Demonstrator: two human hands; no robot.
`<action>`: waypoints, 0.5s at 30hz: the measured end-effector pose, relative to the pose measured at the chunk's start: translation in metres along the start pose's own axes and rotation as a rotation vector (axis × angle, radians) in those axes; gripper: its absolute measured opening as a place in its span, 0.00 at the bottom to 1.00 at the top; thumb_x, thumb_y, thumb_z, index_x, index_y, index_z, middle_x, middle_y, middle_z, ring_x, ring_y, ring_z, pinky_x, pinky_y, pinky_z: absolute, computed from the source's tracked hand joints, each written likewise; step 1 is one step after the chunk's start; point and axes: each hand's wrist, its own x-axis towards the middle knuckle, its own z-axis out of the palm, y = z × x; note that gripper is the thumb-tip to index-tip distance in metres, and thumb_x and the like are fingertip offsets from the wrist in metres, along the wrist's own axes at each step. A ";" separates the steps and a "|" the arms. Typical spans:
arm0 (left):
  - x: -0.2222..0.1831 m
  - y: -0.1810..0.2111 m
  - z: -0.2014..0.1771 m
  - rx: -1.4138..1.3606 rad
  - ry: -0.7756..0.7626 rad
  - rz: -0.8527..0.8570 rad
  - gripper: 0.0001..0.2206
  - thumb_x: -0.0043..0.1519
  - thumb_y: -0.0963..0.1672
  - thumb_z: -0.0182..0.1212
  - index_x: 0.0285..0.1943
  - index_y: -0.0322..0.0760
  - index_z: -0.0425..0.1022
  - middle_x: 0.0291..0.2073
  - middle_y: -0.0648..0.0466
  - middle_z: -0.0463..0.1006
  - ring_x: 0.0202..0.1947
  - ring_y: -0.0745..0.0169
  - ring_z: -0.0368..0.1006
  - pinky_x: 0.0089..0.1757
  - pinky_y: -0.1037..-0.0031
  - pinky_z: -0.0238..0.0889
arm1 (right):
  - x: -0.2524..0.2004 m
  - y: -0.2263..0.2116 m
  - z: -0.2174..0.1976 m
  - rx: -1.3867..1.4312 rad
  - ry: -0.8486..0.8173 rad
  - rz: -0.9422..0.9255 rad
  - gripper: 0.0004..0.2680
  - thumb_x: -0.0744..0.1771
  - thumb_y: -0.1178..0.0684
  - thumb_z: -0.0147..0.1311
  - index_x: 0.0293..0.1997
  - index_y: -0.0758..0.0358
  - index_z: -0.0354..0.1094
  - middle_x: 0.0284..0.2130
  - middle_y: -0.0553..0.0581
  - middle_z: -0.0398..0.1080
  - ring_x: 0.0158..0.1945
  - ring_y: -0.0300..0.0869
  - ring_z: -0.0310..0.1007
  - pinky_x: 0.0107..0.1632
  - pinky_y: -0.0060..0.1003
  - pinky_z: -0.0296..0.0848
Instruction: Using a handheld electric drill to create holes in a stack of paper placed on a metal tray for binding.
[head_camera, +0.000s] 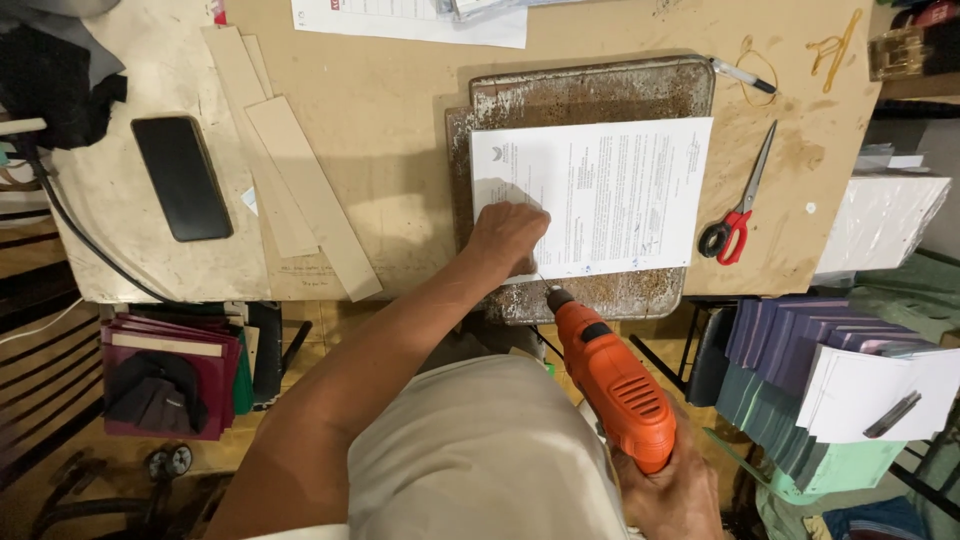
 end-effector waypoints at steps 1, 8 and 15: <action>0.000 0.000 0.000 -0.014 0.016 0.000 0.15 0.63 0.37 0.64 0.31 0.45 0.61 0.21 0.60 0.61 0.22 0.66 0.54 0.27 0.72 0.62 | 0.001 0.000 0.000 -0.004 -0.003 0.010 0.31 0.60 0.49 0.60 0.74 0.35 0.56 0.49 0.51 0.79 0.51 0.52 0.80 0.62 0.46 0.71; 0.004 0.002 -0.003 0.003 -0.059 -0.024 0.12 0.66 0.37 0.58 0.32 0.44 0.61 0.21 0.58 0.59 0.22 0.66 0.53 0.28 0.73 0.62 | 0.003 -0.004 -0.002 -0.051 -0.024 0.008 0.30 0.61 0.48 0.59 0.73 0.34 0.54 0.45 0.53 0.80 0.49 0.55 0.80 0.59 0.47 0.71; -0.006 0.010 -0.023 -0.117 -0.112 -0.074 0.08 0.57 0.41 0.64 0.38 0.41 0.68 0.30 0.53 0.72 0.29 0.56 0.68 0.32 0.66 0.66 | 0.009 -0.010 -0.003 -0.129 -0.039 -0.040 0.28 0.61 0.47 0.57 0.71 0.30 0.54 0.40 0.54 0.81 0.44 0.60 0.80 0.52 0.49 0.74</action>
